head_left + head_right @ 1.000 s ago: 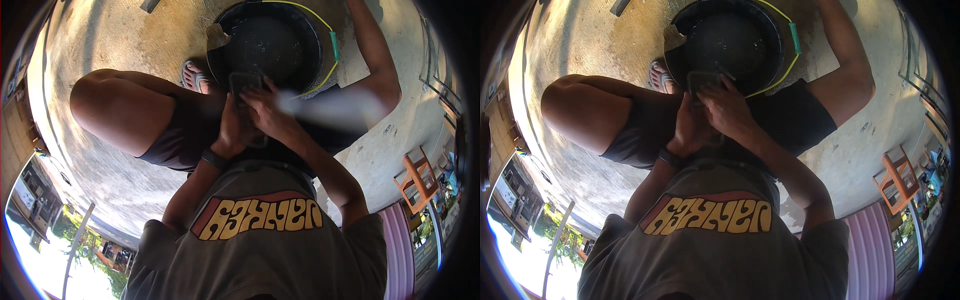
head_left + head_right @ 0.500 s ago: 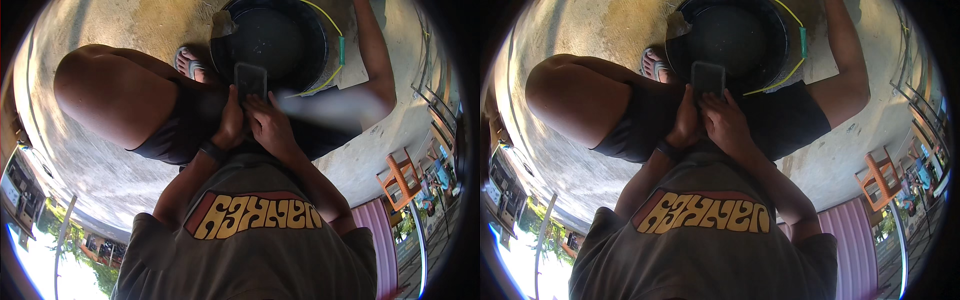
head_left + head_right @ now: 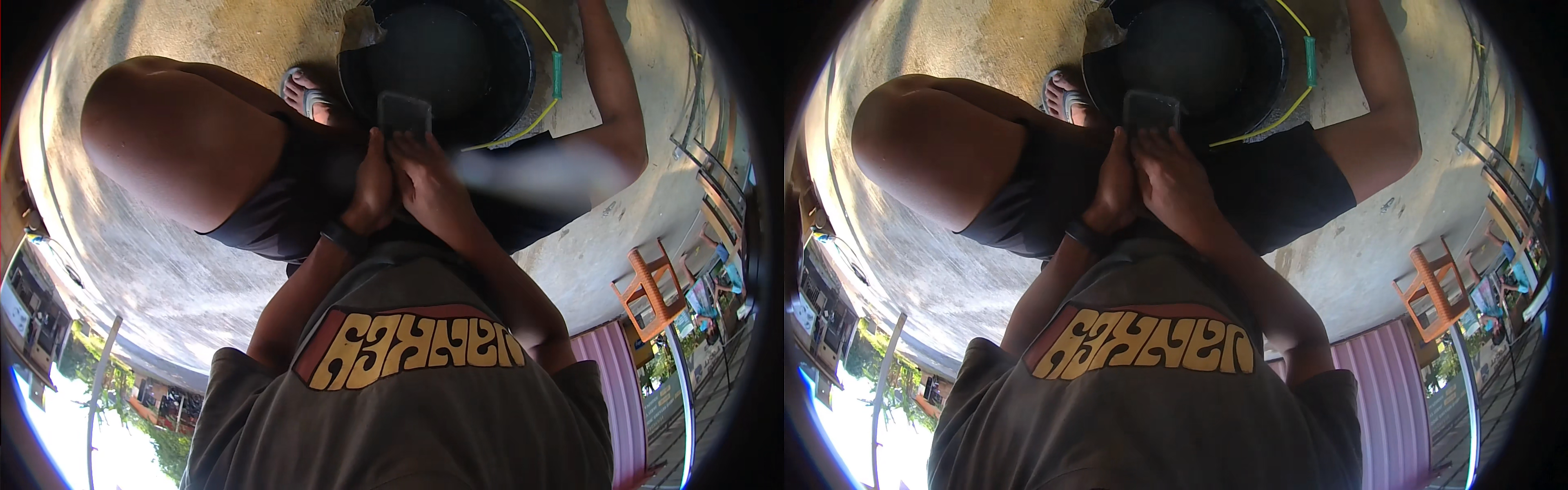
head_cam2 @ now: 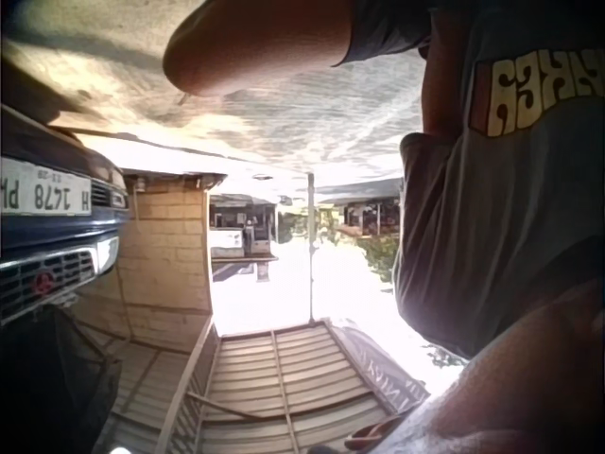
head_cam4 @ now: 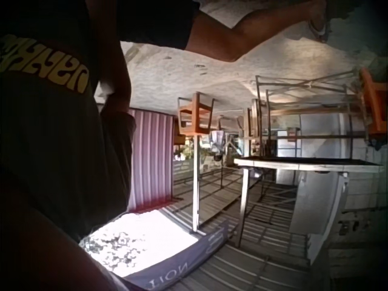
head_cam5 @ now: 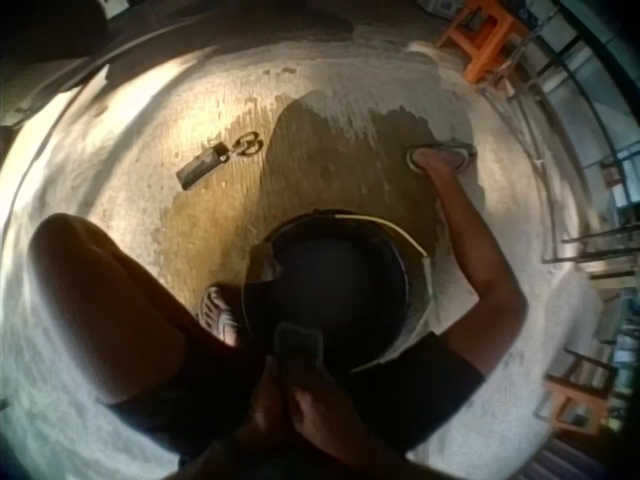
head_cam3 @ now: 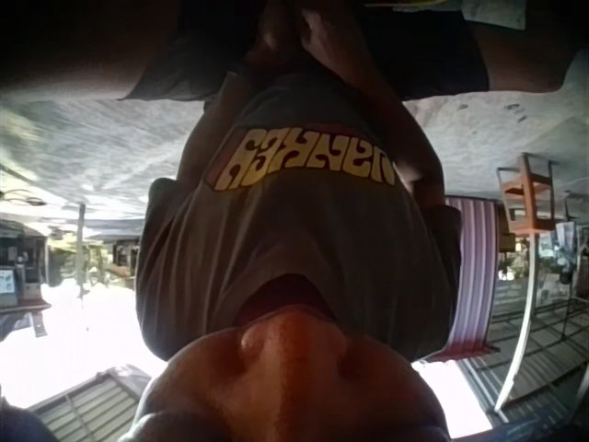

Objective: Sand a transparent plastic lid with sandpaper and water.

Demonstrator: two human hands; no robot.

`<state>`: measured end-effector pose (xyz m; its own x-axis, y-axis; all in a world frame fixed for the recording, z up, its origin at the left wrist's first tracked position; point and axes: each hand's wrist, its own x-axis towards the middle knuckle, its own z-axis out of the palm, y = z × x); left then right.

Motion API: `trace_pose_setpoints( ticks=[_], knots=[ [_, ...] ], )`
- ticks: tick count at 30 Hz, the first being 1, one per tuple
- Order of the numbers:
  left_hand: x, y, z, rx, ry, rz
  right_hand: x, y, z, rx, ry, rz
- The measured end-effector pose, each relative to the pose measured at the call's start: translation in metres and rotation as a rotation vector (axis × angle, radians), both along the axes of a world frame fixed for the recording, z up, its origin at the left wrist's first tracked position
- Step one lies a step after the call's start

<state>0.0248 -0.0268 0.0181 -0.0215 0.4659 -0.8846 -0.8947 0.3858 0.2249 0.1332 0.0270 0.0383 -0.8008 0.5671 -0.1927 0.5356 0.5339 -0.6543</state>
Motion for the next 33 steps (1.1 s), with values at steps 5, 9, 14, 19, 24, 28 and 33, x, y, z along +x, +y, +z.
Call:
trace_pose_setpoints(
  ticks=[5,9,14,19,24,28,33],
  knots=[
    [-0.002,0.006,-0.002,-0.025,-0.083,-0.064,-0.004,0.012,-0.011,0.023,-0.013,-0.039],
    [0.000,-0.005,-0.013,-0.006,-0.053,-0.054,-0.009,0.004,-0.001,-0.015,0.010,-0.066],
    [0.000,0.005,0.001,-0.012,-0.046,-0.054,-0.003,0.010,-0.006,-0.046,-0.004,-0.047],
    [0.000,0.003,-0.003,-0.075,0.028,-0.127,0.000,-0.002,0.008,-0.071,-0.008,-0.065],
    [0.000,0.008,0.004,-0.054,-0.076,-0.137,0.001,0.025,-0.028,0.003,0.026,-0.065],
    [0.002,0.002,-0.005,-0.023,0.077,-0.078,0.005,-0.005,0.009,-0.054,0.013,-0.033],
    [0.001,0.001,-0.006,-0.014,-0.080,-0.119,-0.004,0.025,-0.025,-0.017,0.017,-0.063]
  ],
)
